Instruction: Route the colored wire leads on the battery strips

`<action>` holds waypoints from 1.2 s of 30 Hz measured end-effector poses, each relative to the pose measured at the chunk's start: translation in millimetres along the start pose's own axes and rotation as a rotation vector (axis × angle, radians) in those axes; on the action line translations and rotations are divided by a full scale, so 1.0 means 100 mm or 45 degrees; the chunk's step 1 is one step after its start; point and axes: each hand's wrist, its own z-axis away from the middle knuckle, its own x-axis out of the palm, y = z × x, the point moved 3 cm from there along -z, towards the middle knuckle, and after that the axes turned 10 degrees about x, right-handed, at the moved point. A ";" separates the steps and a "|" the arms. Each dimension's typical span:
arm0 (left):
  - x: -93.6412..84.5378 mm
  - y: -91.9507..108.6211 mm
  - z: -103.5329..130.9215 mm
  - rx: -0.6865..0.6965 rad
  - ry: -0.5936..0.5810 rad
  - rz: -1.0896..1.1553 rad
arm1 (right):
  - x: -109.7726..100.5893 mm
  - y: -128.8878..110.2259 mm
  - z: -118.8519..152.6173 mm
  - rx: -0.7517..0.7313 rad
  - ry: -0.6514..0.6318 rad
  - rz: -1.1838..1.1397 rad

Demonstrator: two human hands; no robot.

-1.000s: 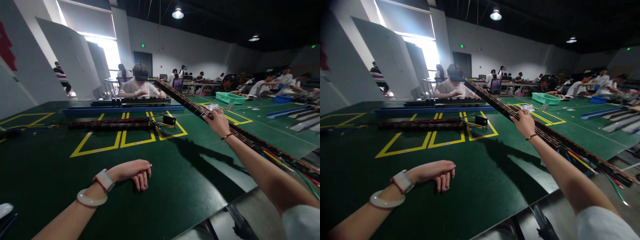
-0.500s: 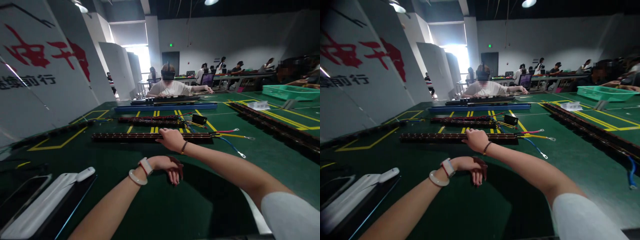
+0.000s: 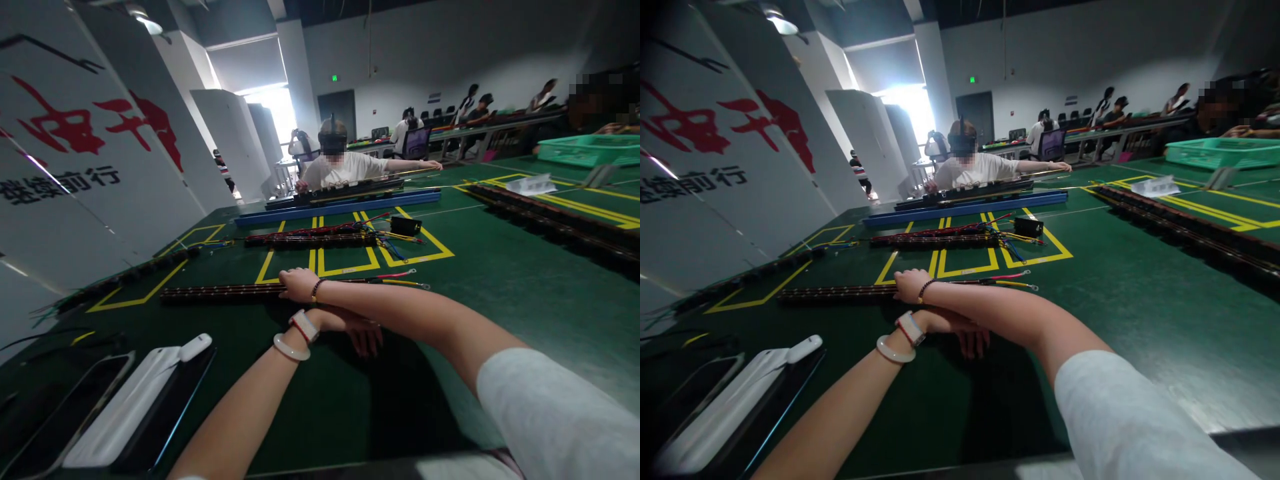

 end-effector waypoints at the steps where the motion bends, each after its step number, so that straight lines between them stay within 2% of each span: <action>1: 0.00 0.01 0.01 0.005 0.008 0.012 | -0.09 0.04 0.06 -0.044 0.026 0.004; 4: 0.02 0.06 0.03 0.022 0.058 0.036 | -0.41 0.28 0.35 -0.179 0.151 0.066; 7: 0.02 0.08 0.01 0.035 0.063 -0.005 | -0.62 0.73 0.72 -0.185 0.150 0.219; 11: 0.01 0.06 -0.04 -0.035 0.019 0.002 | -0.58 1.38 1.14 0.001 -0.084 0.329; 14: 0.00 0.06 -0.05 -0.039 0.013 0.043 | -0.47 1.66 1.35 0.120 -0.231 0.204; 17: 0.01 0.08 -0.04 -0.042 0.013 0.057 | -0.43 1.78 1.44 0.199 -0.261 0.117; 19: 0.01 0.10 -0.03 -0.058 0.026 0.050 | -0.46 1.85 1.44 0.273 -0.349 0.057; 23: 0.02 0.10 -0.03 -0.077 0.037 0.058 | -0.49 1.97 1.46 0.387 -0.728 -0.302; 25: 0.01 0.10 -0.03 -0.078 0.029 0.071 | -0.47 2.02 1.49 0.453 -0.852 -0.520; 30: 0.05 0.14 -0.01 -0.085 -0.015 0.139 | -0.38 2.05 1.57 0.658 -0.772 -0.741; 33: 0.11 0.15 -0.04 -0.090 -0.044 0.228 | -0.35 1.99 1.62 0.698 -0.876 -0.747; 36: 0.17 0.14 -0.12 -0.091 0.018 0.325 | -0.34 1.94 1.66 0.691 -0.979 -0.805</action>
